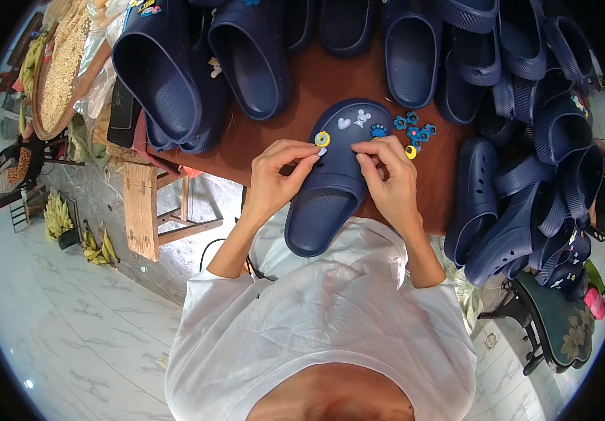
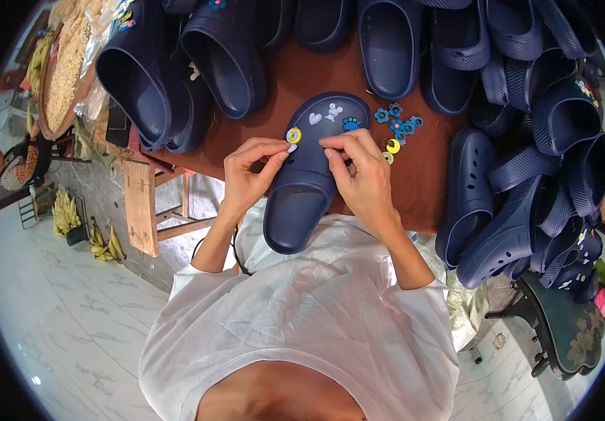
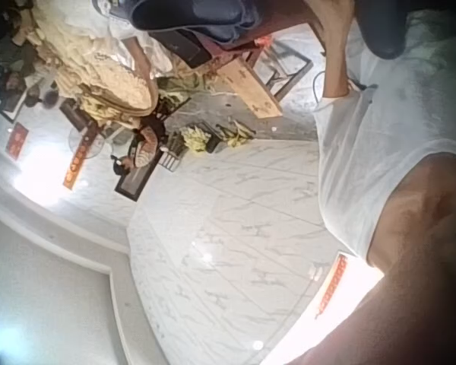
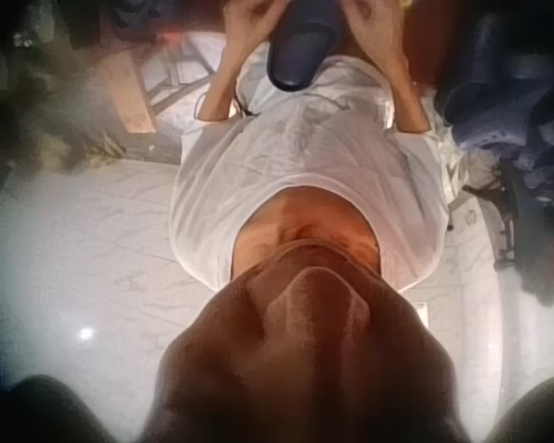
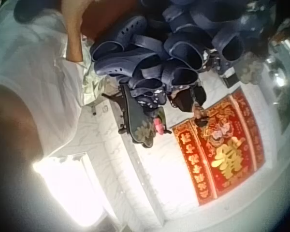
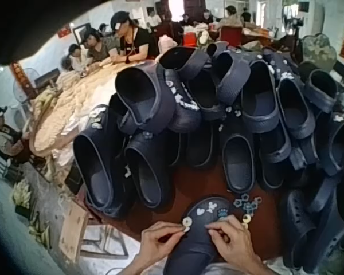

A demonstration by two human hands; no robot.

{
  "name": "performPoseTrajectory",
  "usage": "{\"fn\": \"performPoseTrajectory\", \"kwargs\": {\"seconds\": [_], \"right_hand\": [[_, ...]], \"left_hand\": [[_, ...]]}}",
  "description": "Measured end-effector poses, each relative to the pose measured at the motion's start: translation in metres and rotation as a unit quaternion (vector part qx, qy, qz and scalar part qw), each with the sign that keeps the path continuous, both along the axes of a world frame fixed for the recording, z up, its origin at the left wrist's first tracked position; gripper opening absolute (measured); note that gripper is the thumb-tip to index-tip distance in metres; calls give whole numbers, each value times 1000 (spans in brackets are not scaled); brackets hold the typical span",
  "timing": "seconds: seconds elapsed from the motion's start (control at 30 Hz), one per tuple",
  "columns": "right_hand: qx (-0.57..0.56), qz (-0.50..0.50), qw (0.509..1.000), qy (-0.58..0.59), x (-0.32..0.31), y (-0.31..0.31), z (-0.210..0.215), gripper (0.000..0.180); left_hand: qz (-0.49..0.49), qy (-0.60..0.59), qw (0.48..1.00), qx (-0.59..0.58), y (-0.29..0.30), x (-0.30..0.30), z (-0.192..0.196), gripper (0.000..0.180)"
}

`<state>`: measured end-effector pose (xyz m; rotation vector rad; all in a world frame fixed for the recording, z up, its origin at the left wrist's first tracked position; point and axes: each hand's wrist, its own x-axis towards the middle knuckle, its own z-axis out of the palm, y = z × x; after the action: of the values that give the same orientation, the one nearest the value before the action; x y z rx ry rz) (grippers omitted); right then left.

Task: Attaching decorative charms to the holes of blue clog shoes.

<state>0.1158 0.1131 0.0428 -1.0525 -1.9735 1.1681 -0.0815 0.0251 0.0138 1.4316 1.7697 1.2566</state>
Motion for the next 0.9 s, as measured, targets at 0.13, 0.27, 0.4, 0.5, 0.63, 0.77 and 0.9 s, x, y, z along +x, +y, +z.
{"fn": "performPoseTrajectory", "kwargs": {"seconds": [0.13,0.27,0.4,0.5,0.63,0.77,0.9], "right_hand": [[4,-7,1000,5,0,-1,-2,13],[3,-11,1000,9,0,-2,-3,13],[7,-8,1000,13,0,-2,-4,13],[6,-10,1000,14,1,-2,-4,13],[-5,-12,1000,13,0,-3,-3,14],[5,-13,1000,12,0,-3,-3,14],[6,-15,1000,19,-1,-3,-3,14]], "left_hand": [[11,-76,997,-31,2,3,3,17],[16,-107,992,-61,3,3,6,19],[2,-66,997,-44,5,1,11,19],[-10,-60,997,-57,5,-3,9,18],[11,-92,991,-95,5,-2,3,17],[9,-91,993,-72,8,0,9,15],[-2,-129,984,-119,10,-2,10,13]]}}
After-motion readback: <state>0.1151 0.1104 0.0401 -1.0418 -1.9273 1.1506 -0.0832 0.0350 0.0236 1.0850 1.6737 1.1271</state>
